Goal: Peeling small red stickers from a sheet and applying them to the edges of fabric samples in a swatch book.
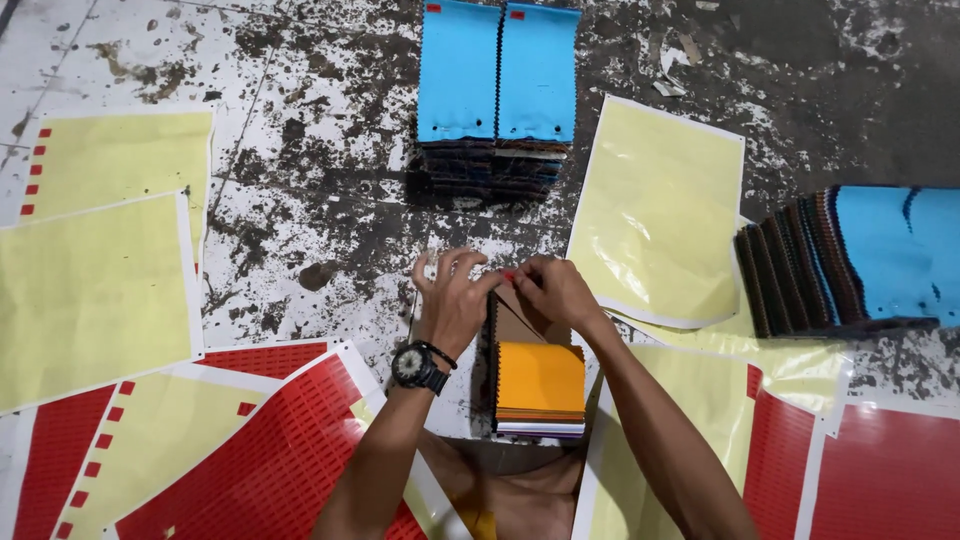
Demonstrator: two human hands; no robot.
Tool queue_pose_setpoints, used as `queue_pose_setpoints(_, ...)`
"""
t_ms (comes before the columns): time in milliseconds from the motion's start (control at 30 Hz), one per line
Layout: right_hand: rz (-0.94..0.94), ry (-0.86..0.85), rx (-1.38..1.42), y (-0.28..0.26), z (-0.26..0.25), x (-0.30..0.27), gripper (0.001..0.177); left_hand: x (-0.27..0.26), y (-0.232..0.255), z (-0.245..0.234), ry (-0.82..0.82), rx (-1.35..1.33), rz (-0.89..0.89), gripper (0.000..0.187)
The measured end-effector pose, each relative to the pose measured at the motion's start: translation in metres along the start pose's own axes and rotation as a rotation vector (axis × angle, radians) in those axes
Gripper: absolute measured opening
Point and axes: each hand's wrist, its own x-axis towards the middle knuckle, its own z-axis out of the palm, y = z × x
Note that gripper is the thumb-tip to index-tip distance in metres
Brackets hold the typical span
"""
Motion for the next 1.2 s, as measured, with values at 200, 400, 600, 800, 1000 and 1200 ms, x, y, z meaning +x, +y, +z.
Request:
queue_pose_setpoints(200, 0.081, -0.008, -0.143, 0.005, 0.017, 0.005, 0.022, 0.001, 0.002, 0.001, 0.036, 0.227, 0.131, 0.019)
queue_pose_setpoints(400, -0.161, 0.18, -0.482, 0.008, -0.008, 0.012, 0.037, 0.002, 0.009, 0.0, 0.022, 0.285, 0.151, 0.017)
queue_pose_setpoints(600, -0.374, 0.215, -0.413, 0.005, -0.011, -0.005, 0.015, 0.009, 0.016, -0.03, -0.095, -0.195, -0.122, 0.037)
queue_pose_setpoints(800, -0.665, 0.552, -0.542, 0.019, 0.006, -0.01, 0.02, 0.012, 0.005, -0.036, 0.079, -0.893, -0.327, 0.046)
queue_pose_setpoints(1000, -0.338, -0.032, 0.115, -0.049, -0.043, -0.053, 0.026, 0.017, 0.016, -0.059, -0.031, -1.186, -0.447, 0.051)
queue_pose_setpoints(1200, -0.152, -0.003, 0.26, -0.033, -0.034, -0.04, 0.024, 0.014, 0.018, -0.042, -0.098, -1.223, -0.393, 0.049)
